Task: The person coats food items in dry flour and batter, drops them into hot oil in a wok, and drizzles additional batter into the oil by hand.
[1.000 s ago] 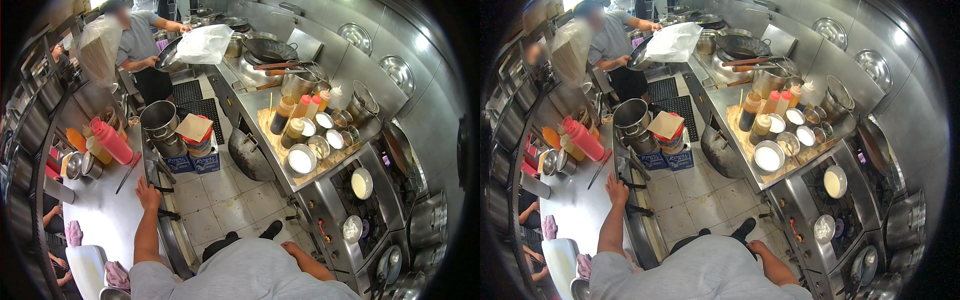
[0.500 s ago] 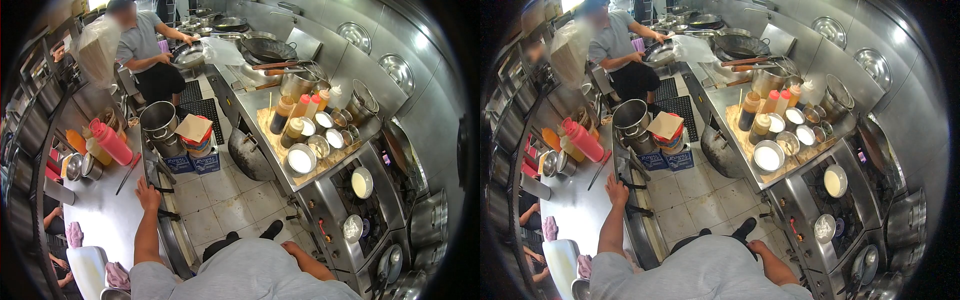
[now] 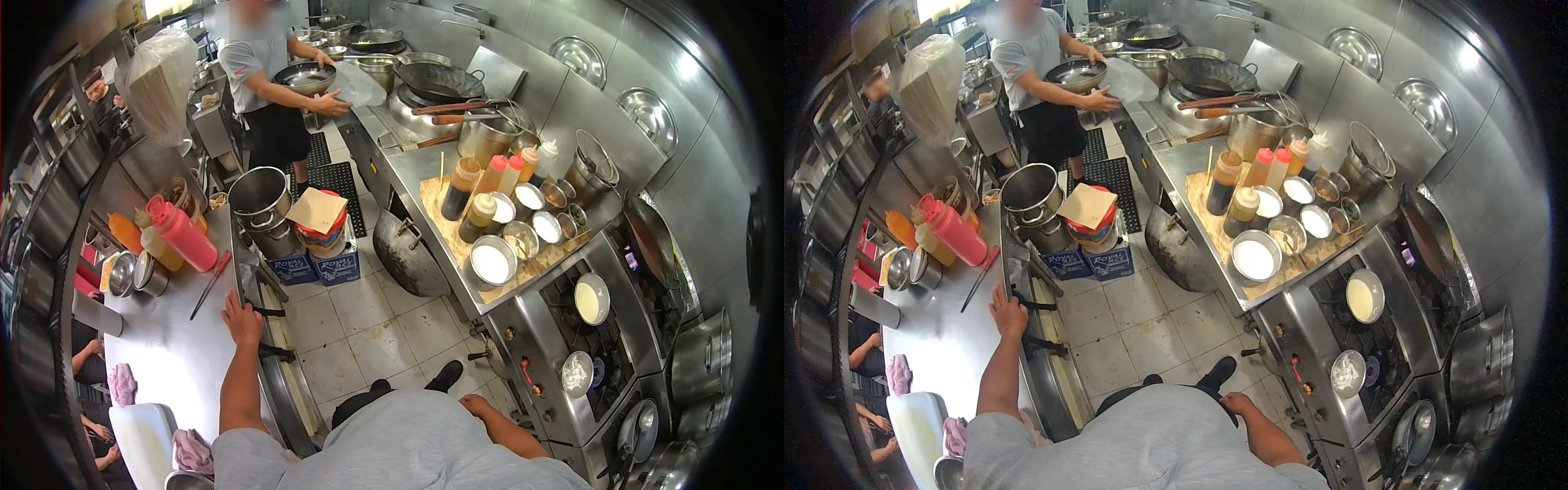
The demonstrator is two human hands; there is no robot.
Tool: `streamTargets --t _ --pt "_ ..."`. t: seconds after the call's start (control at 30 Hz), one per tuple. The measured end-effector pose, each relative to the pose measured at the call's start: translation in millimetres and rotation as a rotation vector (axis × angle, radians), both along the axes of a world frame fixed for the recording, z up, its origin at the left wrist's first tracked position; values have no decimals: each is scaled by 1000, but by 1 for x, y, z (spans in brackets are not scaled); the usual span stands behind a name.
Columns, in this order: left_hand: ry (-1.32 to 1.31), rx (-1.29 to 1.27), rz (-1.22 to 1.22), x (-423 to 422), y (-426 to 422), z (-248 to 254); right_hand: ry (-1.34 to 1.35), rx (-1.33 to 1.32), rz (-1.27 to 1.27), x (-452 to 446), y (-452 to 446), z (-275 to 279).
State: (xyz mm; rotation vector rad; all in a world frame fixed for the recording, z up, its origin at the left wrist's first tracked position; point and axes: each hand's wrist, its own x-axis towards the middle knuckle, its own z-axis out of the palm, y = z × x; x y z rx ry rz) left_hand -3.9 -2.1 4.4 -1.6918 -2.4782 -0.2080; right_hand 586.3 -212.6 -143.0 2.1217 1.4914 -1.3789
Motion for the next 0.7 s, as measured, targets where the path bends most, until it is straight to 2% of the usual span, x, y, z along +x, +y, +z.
streamTargets --t 0.7 --pt "-4 -24 8 1 -1 1 27 37 66 7 -2 -12"
